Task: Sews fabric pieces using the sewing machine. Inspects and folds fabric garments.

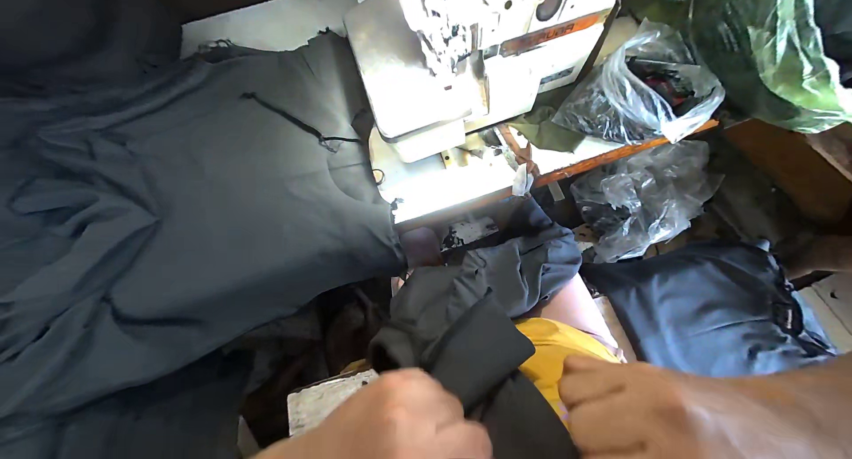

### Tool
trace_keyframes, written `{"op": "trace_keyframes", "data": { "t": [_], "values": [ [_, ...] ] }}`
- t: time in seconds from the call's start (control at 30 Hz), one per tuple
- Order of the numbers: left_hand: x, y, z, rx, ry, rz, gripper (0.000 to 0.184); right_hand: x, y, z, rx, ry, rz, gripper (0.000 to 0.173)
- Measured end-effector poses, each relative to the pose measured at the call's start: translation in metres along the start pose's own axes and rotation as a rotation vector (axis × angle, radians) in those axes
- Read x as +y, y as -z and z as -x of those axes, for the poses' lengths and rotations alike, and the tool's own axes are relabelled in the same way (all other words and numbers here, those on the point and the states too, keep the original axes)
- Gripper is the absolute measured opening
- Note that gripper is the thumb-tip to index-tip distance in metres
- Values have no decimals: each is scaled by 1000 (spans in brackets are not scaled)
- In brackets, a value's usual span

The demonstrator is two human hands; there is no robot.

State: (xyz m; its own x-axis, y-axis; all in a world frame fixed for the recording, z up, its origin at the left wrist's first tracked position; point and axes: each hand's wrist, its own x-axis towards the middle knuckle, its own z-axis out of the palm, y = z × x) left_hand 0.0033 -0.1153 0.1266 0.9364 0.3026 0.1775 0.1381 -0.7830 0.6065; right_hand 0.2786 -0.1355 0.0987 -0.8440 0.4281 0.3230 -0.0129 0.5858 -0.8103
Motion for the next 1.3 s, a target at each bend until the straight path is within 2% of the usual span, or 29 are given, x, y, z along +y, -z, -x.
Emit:
{"op": "trace_keyframes", "data": {
  "t": [0.07,0.13,0.17,0.23,0.3,0.33,0.4,0.47,0.57,0.67,0.7,0.8,0.87,0.93,1.03,1.1,1.3],
  "values": [
    [-31,-11,1,141,12,-170,43,22,3,-4,70,-25,123,19],
    [-67,-21,1,266,43,-251,32,49,12,-10,141,-109,171,15],
    [-79,-23,1,291,76,-247,25,60,20,-11,161,-176,157,19],
    [-93,-28,0,369,92,-224,23,79,38,-13,250,-281,116,28],
    [-100,-32,-5,490,65,-231,19,94,49,-18,428,-251,68,31],
    [-101,-33,-10,548,58,-234,17,100,52,-23,462,-199,23,34],
    [-102,-33,-19,631,64,-230,17,108,49,-36,377,-118,-107,45],
    [-102,-31,-25,668,104,-203,20,118,36,-47,258,-72,-215,36],
    [-108,-30,-20,734,239,81,21,123,26,-51,383,-110,-196,15],
    [-122,-47,-2,642,315,657,53,125,28,-47,523,-143,-214,13],
    [-124,-55,2,593,317,699,59,126,28,-46,538,-148,-227,14],
    [-126,-64,5,525,240,619,49,126,27,-43,532,-176,-249,13],
    [-121,-61,4,595,240,555,35,126,27,-42,557,-202,-249,11],
    [-111,-50,3,690,333,429,22,126,30,-39,598,-232,-239,8],
    [-96,-30,7,735,563,190,23,127,41,-30,630,-281,-146,6],
    [-107,-30,21,708,531,54,29,130,46,-25,639,-314,-113,5],
    [-113,-17,49,711,470,-161,30,134,56,-15,631,-325,-95,4]
  ]
}}
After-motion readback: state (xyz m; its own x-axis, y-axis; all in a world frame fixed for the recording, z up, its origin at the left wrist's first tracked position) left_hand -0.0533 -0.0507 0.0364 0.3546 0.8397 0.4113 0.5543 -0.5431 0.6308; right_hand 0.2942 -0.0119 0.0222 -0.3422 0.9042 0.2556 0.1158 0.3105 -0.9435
